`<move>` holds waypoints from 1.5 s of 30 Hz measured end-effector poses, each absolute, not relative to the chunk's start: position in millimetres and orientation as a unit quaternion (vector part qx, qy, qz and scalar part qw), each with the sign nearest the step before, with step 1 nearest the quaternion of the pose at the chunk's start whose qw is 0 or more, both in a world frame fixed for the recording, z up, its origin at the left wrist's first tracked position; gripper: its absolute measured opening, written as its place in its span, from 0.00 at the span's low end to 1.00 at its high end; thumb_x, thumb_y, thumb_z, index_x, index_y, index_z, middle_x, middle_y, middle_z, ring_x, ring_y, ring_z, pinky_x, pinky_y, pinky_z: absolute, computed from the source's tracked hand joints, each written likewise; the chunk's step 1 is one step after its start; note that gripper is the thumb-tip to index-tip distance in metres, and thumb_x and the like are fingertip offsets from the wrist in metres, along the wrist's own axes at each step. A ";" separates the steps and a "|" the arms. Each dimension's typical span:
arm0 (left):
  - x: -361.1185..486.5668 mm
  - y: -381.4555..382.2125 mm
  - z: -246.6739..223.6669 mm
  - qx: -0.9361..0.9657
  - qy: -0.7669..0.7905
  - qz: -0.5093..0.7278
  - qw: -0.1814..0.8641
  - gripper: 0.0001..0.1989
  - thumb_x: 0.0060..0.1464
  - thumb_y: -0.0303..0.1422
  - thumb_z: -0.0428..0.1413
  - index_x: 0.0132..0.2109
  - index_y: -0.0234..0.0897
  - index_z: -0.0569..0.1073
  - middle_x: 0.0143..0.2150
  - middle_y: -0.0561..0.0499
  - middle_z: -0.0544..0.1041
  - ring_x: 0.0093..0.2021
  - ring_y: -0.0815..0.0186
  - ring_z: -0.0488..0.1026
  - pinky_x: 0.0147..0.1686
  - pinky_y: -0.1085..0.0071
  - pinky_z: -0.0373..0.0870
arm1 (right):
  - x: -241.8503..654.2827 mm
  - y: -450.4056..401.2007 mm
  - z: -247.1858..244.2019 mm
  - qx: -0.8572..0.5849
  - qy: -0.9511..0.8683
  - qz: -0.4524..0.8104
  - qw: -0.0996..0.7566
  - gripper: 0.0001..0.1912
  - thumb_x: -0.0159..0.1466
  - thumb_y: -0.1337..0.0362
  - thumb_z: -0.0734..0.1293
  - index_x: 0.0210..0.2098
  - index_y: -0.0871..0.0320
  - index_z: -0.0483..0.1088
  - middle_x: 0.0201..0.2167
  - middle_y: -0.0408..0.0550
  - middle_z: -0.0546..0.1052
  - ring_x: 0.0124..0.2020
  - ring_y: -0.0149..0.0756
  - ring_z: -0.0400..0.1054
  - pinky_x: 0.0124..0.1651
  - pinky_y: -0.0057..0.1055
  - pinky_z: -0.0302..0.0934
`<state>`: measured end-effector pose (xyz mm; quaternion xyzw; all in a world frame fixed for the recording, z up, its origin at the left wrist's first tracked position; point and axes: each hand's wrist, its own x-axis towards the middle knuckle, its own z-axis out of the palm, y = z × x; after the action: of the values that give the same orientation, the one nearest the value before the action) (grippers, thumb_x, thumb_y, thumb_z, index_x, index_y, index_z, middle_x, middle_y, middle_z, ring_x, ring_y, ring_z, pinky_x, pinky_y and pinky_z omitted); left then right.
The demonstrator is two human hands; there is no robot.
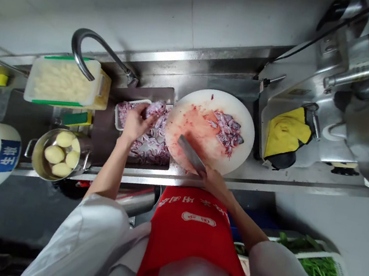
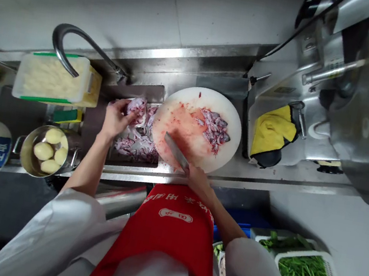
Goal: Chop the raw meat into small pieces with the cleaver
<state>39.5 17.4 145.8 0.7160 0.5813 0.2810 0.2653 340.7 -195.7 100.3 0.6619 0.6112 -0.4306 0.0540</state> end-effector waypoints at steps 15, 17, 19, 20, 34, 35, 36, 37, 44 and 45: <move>126.9 -75.4 20.5 0.795 0.500 0.215 0.267 0.07 0.63 0.35 0.58 0.45 0.37 0.76 0.46 0.45 0.77 0.51 0.58 0.71 0.55 0.61 0.64 | 347.5 -135.4 106.7 0.770 0.575 -0.277 0.000 0.18 0.75 0.61 0.53 0.54 0.64 0.66 0.41 0.60 0.80 0.43 0.45 0.75 0.41 0.32 0.59; 123.2 -76.8 16.7 0.798 0.499 0.214 0.262 0.08 0.64 0.36 0.57 0.46 0.38 0.76 0.46 0.46 0.78 0.51 0.58 0.71 0.55 0.60 0.63 | 330.1 -117.7 114.7 0.776 0.576 -0.259 -0.017 0.19 0.75 0.61 0.51 0.54 0.64 0.66 0.41 0.59 0.80 0.42 0.45 0.75 0.41 0.32 0.60; 124.5 -78.2 15.0 0.799 0.501 0.207 0.261 0.08 0.64 0.37 0.57 0.46 0.38 0.77 0.45 0.46 0.78 0.50 0.58 0.71 0.55 0.60 0.62 | 317.9 -103.9 119.8 0.788 0.569 -0.231 -0.038 0.22 0.76 0.59 0.49 0.57 0.65 0.65 0.40 0.60 0.80 0.41 0.45 0.75 0.40 0.32 0.60; 126.1 -78.8 15.2 0.799 0.503 0.201 0.262 0.09 0.64 0.37 0.57 0.46 0.38 0.77 0.45 0.46 0.78 0.50 0.58 0.71 0.55 0.60 0.62 | 313.2 -99.2 119.9 0.794 0.565 -0.222 -0.044 0.23 0.77 0.58 0.48 0.58 0.65 0.64 0.41 0.60 0.80 0.42 0.45 0.75 0.40 0.32 0.61; 137.2 -72.1 26.6 0.807 0.521 0.134 0.243 0.16 0.62 0.41 0.60 0.52 0.37 0.74 0.50 0.43 0.78 0.52 0.53 0.71 0.55 0.57 0.62 | 313.4 -85.2 109.4 0.771 0.580 -0.263 0.015 0.15 0.74 0.62 0.56 0.53 0.62 0.67 0.41 0.58 0.81 0.43 0.43 0.76 0.40 0.30 0.61; 132.6 -75.5 25.4 0.802 0.524 0.144 0.249 0.15 0.63 0.41 0.59 0.51 0.37 0.74 0.49 0.44 0.78 0.52 0.53 0.71 0.56 0.57 0.62 | 314.7 -86.6 114.5 0.780 0.575 -0.246 0.007 0.16 0.75 0.61 0.54 0.54 0.62 0.66 0.41 0.58 0.80 0.42 0.44 0.76 0.40 0.31 0.61; 129.1 -78.7 24.3 0.798 0.525 0.152 0.254 0.14 0.63 0.41 0.58 0.50 0.37 0.74 0.48 0.44 0.78 0.51 0.54 0.72 0.56 0.57 0.61 | 314.3 -88.5 118.2 0.788 0.572 -0.228 -0.004 0.19 0.75 0.60 0.52 0.56 0.63 0.65 0.41 0.59 0.80 0.42 0.45 0.75 0.40 0.32 0.61; 127.1 -81.3 23.7 0.795 0.525 0.158 0.258 0.14 0.64 0.41 0.58 0.50 0.37 0.74 0.48 0.44 0.78 0.51 0.54 0.72 0.57 0.57 0.61 | 312.2 -90.5 120.2 0.794 0.569 -0.214 -0.014 0.21 0.76 0.58 0.50 0.57 0.64 0.64 0.41 0.60 0.80 0.42 0.45 0.75 0.41 0.32 0.61; 152.9 -74.0 27.3 0.823 0.499 0.101 0.254 0.17 0.63 0.36 0.56 0.56 0.35 0.71 0.58 0.35 0.74 0.60 0.46 0.69 0.61 0.50 0.59 | 286.3 -92.0 99.5 0.772 0.562 -0.291 0.052 0.18 0.75 0.63 0.54 0.58 0.65 0.64 0.46 0.63 0.80 0.48 0.44 0.75 0.45 0.31 0.62; 158.1 -71.1 27.6 0.828 0.491 0.088 0.256 0.17 0.63 0.35 0.56 0.57 0.34 0.71 0.57 0.33 0.74 0.60 0.46 0.69 0.62 0.50 0.58 | 286.5 -90.2 97.7 0.773 0.564 -0.286 0.051 0.18 0.75 0.63 0.54 0.58 0.65 0.63 0.46 0.63 0.80 0.49 0.44 0.75 0.45 0.31 0.63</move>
<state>158.1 -71.1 27.6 0.8280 0.4913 0.0881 0.2557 286.5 -90.2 97.7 0.7728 0.5641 -0.2862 0.0512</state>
